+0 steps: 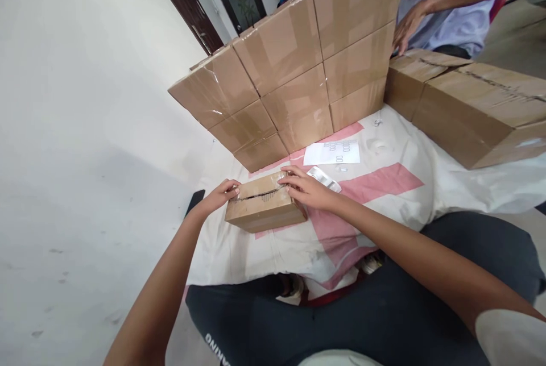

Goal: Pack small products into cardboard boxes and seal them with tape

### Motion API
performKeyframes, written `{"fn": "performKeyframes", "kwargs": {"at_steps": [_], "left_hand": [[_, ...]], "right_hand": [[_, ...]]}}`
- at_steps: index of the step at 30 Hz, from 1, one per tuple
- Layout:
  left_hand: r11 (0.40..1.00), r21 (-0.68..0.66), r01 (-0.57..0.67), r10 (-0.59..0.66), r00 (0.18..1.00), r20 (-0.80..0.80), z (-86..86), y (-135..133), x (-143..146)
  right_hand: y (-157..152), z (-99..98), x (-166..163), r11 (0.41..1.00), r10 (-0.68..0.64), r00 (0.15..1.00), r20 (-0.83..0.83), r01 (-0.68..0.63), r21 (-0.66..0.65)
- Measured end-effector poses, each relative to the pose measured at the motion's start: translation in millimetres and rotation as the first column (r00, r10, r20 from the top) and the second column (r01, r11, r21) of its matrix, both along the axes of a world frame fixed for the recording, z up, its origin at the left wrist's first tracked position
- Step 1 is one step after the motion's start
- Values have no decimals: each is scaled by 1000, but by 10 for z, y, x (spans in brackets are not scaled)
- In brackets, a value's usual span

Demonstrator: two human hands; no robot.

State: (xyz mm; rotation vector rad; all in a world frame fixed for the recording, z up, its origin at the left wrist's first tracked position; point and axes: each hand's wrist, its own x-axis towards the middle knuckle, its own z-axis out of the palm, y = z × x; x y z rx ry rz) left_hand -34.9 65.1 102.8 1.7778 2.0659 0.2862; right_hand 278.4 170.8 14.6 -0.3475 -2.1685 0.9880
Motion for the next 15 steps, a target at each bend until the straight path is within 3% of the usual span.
{"fn": "performKeyframes", "kwargs": {"at_steps": [2,4,6,8,9,11,13,15], "left_hand": [[991,126,-52,55,998,-24,-51,-90,7],[936,325,-134,157,987,-44,-100,-226,60],[811,550,-200,272,961,-52,-181,-388,221],[677,718,-160,310,947,-81,-324,-530,538],[635,768,-82,266,957,-118,-422,-577,758],[589,784,197,0,970,-244,-655,-592,1286],[526,736,426,-252,905,-344,-902,-486,1849],[475,701,532,-396,841,-369,-1117,-278,2338]], "right_hand": [[136,130,155,1000,-14,1000,17,14,-16],[312,263,371,986,-153,988,7,153,-62],[471,348,591,923,-362,930,68,368,-114],[574,351,752,845,-472,842,263,516,-136],[602,323,797,820,-463,802,376,549,-162],[627,229,823,779,-357,759,545,564,-274],[639,125,799,743,-251,746,617,557,-371],[667,47,787,740,-234,717,657,569,-357]]}}
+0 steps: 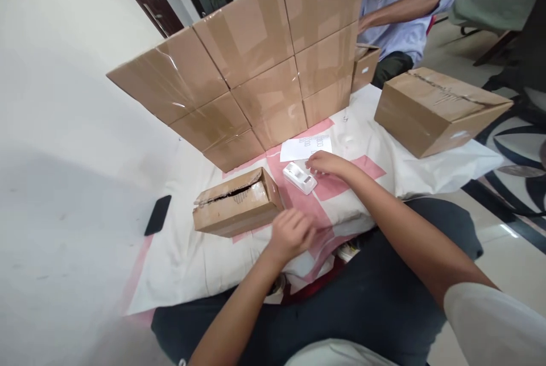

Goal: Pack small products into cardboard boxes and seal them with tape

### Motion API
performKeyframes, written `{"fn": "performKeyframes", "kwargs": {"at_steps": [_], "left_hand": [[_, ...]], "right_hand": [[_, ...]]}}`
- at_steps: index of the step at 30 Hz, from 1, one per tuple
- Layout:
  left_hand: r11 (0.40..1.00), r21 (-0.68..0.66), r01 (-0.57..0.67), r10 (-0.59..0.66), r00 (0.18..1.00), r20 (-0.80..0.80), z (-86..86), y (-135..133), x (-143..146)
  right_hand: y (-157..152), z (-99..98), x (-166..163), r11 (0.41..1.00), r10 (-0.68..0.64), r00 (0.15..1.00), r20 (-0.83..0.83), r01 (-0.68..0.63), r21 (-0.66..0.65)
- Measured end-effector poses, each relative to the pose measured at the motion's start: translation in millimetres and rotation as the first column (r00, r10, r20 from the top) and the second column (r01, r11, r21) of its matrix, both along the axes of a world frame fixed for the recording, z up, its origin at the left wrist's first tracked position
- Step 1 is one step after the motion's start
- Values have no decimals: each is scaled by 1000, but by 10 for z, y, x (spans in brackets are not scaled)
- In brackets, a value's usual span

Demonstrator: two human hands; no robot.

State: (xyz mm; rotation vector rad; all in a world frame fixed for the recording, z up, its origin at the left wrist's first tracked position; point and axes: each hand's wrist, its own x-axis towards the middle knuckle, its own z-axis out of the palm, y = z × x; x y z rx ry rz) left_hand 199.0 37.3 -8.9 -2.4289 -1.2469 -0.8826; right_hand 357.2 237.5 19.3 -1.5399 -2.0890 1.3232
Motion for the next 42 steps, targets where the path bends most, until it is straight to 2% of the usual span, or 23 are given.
{"fn": "performKeyframes", "kwargs": {"at_steps": [2,4,8,11,13,15,17,20,22,25,27,30,32,35,38,42], "left_hand": [[997,-52,58,-56,998,39,-159,261,344],[989,-113,95,-85,992,92,-264,510,535],[976,-159,150,-119,975,189,-398,791,599],[968,-185,167,-114,957,266,-450,793,535],[964,-222,147,-71,945,319,-452,755,492],[960,-253,116,-18,933,360,-437,726,462],[958,-271,92,19,925,381,-423,716,449],[958,-277,71,41,925,377,-423,721,452],[962,-267,55,51,926,374,-433,724,457],[971,-237,27,71,916,395,-441,727,451],[976,-219,4,90,905,416,-436,731,435],[981,-193,-38,124,882,455,-417,743,405],[982,-175,-65,143,864,483,-402,751,391],[986,-115,-117,160,838,521,-378,756,380],[973,-2,-232,196,819,539,-340,754,367],[908,98,-408,293,784,547,-283,759,335]], "right_hand": [[53,-45,36,998,-21,997,75,17,64],[121,-79,115,989,-71,988,140,51,141],[242,-181,269,967,-135,961,243,74,245],[308,-256,275,934,-203,943,262,106,341],[349,-277,222,890,-329,905,271,201,408],[385,-280,143,856,-438,855,278,302,420],[409,-282,56,847,-477,832,283,349,401],[414,-315,-60,826,-498,821,280,351,441],[408,-347,-108,803,-526,827,199,405,438],[395,-338,-110,811,-526,850,10,498,309],[364,-258,-58,837,-485,871,-84,490,243],[240,-32,82,882,-386,903,-188,421,212],[106,133,185,908,-300,921,-250,356,222],[-124,271,295,933,-80,939,-335,189,306],[-317,216,336,919,117,938,-326,22,394],[-453,51,329,858,340,919,-200,-217,465]]}}
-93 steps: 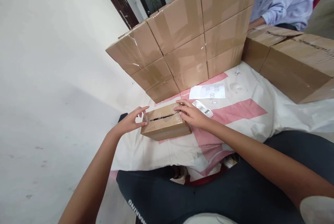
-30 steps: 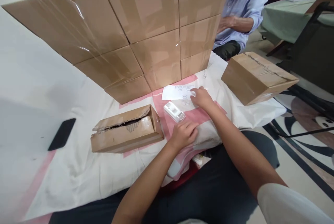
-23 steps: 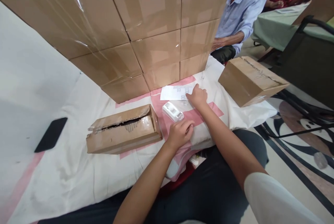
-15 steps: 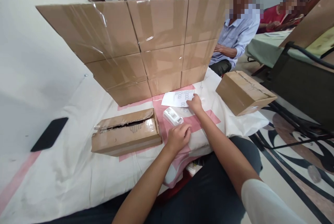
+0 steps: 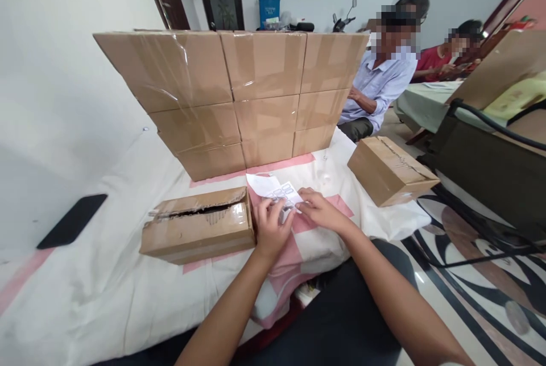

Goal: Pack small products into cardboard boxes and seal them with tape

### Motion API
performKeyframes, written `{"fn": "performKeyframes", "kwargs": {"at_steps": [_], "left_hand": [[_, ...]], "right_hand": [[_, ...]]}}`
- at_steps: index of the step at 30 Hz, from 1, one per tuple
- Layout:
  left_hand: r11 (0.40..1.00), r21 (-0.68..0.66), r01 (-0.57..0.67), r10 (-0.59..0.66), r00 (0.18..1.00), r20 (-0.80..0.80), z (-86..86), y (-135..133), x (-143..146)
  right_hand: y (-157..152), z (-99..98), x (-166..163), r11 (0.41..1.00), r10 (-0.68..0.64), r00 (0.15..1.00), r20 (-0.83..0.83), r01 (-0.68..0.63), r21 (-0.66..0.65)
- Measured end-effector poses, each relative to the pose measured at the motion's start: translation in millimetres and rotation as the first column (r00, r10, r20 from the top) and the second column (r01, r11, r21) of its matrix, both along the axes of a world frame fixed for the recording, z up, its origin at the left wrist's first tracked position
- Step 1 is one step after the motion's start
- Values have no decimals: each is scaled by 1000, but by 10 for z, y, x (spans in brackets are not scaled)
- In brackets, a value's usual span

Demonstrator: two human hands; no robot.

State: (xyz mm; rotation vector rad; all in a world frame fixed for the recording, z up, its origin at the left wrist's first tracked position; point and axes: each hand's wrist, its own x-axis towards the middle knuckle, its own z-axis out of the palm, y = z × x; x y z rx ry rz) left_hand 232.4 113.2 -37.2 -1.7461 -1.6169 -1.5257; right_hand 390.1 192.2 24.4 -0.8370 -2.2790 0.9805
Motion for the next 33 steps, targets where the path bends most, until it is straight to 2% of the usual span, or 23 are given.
{"fn": "performKeyframes", "kwargs": {"at_steps": [3,8,14,19,22,25,28,33], "left_hand": [[1000,-7,-23,23,999,-26,19,6,-19],[999,-50,-16,13,998,-55,15,-3,-21],[993,-117,14,-23,997,-80,16,-32,-18],[984,-155,82,-78,996,34,20,-35,-53],[980,-127,155,-143,985,97,28,-27,-58],[979,-81,187,-180,979,91,34,-22,-42],[978,-75,197,-189,977,95,29,-22,-38],[978,-83,191,-172,966,195,10,-18,-72]], "right_hand": [[-38,-17,-11,996,92,996,10,-92,-2],[-73,65,-16,987,155,987,-42,-156,-33],[-118,63,-30,989,72,991,116,-86,118],[-132,81,-23,979,41,989,141,-68,193],[-115,94,4,974,36,991,126,-63,218],[-104,102,21,970,68,991,114,-92,226],[-116,109,13,968,79,988,134,-108,228],[-106,126,34,964,86,990,111,-110,241]]}}
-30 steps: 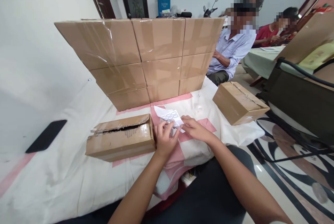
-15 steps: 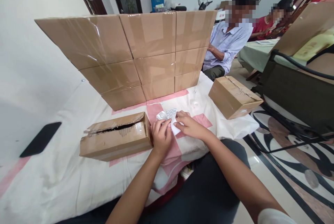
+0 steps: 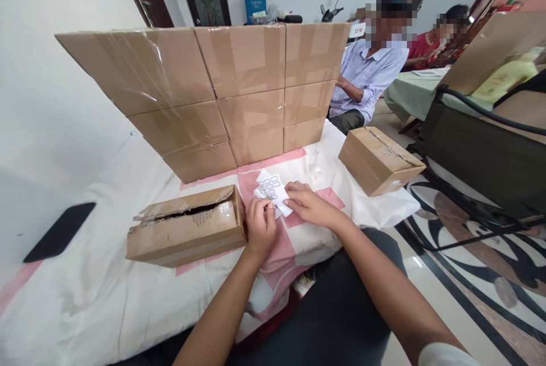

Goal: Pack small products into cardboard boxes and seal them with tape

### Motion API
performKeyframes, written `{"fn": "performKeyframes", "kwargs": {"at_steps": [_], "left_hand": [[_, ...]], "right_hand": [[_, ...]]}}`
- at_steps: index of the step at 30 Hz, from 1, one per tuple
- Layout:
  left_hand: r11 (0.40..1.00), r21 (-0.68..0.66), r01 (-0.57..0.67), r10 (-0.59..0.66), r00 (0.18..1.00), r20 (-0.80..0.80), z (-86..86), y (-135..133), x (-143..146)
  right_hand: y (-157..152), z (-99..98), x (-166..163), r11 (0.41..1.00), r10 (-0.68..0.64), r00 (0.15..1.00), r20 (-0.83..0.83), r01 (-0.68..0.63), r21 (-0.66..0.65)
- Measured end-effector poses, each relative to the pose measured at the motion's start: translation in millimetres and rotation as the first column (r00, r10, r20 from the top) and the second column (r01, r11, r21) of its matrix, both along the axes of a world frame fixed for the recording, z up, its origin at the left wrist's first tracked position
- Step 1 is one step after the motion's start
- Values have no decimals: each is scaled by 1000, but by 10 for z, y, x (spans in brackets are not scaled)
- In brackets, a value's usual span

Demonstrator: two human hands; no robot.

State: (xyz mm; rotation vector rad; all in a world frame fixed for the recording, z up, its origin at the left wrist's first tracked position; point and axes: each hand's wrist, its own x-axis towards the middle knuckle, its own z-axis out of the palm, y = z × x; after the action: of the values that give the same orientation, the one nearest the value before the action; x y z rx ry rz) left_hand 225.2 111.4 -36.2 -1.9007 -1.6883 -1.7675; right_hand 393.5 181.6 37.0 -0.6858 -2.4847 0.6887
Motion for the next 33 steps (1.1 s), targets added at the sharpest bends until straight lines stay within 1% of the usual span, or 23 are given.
{"fn": "performKeyframes", "kwargs": {"at_steps": [2,3,4,5,6,7,8,9,10,11,12,14,15,17,20,23,26,28,30,33], "left_hand": [[1000,-6,-22,22,999,33,-4,6,-10],[1000,-10,-27,28,999,43,-6,10,-12],[1000,-16,-25,26,998,50,-8,13,-11],[1000,-24,-15,16,998,52,-11,17,-7],[999,-34,3,-1,999,50,-15,20,-1],[999,-44,24,-21,999,46,-20,22,6],[998,-54,45,-43,998,41,-27,23,14],[996,-62,64,-62,997,36,-35,24,22],[995,-67,79,-77,997,31,-44,24,28],[993,-71,92,-90,996,27,-52,24,33],[992,-73,101,-100,995,24,-60,25,36],[991,-72,113,-112,994,20,-73,28,36],[991,-70,115,-114,993,19,-78,31,35],[991,-66,118,-117,993,18,-83,38,31],[990,-68,121,-120,993,17,-89,43,28],[989,-78,128,-127,992,16,-98,40,31],[987,-88,133,-132,991,18,-109,41,33],[987,-91,132,-131,991,21,-115,47,30],[987,-92,130,-128,991,23,-117,57,23],[989,-88,122,-120,993,21,-113,68,20]], "right_hand": [[66,1,50,1000,-22,999,-49,22,2],[119,-4,81,998,-60,994,-86,60,-5],[187,-15,113,992,-127,983,-132,124,-30],[267,-34,143,975,-221,959,-180,209,-80],[358,-61,168,935,-343,913,-220,310,-171],[456,-96,188,867,-475,848,-235,405,-289],[557,-139,200,777,-593,775,-220,478,-409],[656,-188,207,682,-682,708,-183,526,-508],[749,-239,209,599,-743,654,-141,556,-576],[832,-290,207,538,-781,616,-106,577,-614],[901,-339,203,502,-802,592,-83,591,-631],[993,-418,191,469,-816,576,-59,597,-651],[1017,-447,184,460,-811,583,-48,586,-667],[1033,-488,168,466,-777,628,-37,535,-704],[1027,-532,136,493,-721,691,-57,453,-743],[1043,-584,104,525,-721,683,-115,431,-734],[1074,-629,87,570,-735,656,-172,460,-681],[1072,-633,74,619,-725,655,-214,484,-619],[1030,-608,42,686,-685,681,-260,480,-547],[862,-536,-65,793,-556,777,-295,388,-469]]}}
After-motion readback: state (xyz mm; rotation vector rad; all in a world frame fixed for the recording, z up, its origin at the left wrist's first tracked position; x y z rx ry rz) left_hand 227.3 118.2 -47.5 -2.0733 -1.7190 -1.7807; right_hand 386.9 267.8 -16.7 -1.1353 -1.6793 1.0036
